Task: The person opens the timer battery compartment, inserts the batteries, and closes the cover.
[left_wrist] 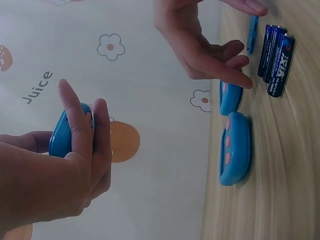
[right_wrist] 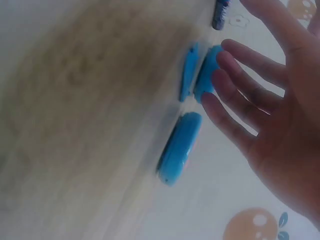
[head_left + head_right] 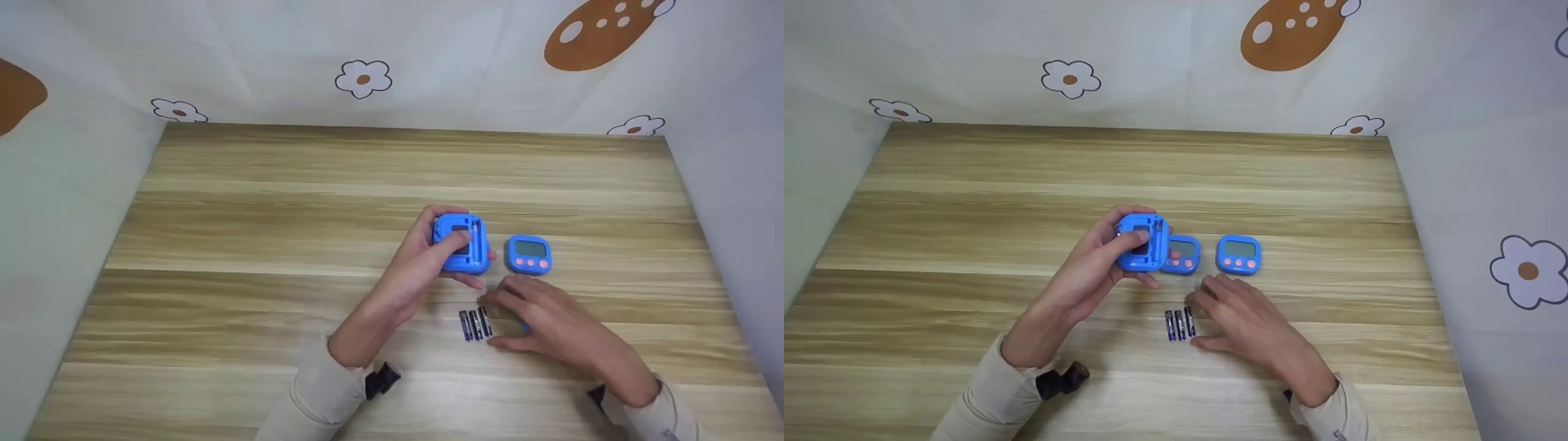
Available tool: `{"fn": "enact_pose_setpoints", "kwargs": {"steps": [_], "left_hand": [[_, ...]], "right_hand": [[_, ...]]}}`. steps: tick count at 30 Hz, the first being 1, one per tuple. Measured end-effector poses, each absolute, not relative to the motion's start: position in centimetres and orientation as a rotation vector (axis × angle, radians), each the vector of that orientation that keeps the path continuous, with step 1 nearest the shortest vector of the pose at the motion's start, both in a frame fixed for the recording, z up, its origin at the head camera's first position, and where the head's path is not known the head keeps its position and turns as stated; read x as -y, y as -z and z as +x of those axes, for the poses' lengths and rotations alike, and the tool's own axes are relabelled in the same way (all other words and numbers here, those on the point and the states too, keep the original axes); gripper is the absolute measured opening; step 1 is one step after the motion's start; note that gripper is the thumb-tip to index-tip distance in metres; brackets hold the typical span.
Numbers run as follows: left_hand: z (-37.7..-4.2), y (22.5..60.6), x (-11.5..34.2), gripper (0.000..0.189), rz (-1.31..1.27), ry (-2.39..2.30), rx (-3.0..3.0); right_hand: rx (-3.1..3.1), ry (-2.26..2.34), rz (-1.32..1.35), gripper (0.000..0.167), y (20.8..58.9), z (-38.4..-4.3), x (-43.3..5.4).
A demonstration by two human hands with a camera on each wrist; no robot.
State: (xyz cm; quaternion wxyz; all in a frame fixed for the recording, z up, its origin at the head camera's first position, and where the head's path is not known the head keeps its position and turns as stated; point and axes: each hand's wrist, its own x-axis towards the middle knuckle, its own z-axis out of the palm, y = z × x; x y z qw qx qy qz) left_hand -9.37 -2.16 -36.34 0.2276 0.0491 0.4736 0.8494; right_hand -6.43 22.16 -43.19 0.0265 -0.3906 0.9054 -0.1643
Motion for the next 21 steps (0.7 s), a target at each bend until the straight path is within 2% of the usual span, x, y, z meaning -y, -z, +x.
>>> {"fn": "enact_pose_setpoints", "kwargs": {"steps": [16,21], "left_hand": [[-9.5,36.3,2.0,0.036,0.105,-2.305,-1.347],[-9.4,36.6,2.0,0.035,0.116,-2.319,-1.340]], "right_hand": [[-2.821,0.481,-1.237,0.051,43.5,-6.7,-21.7],[-2.878,0.673,-1.223,0.048,40.6,-6.8,-22.1]]}}
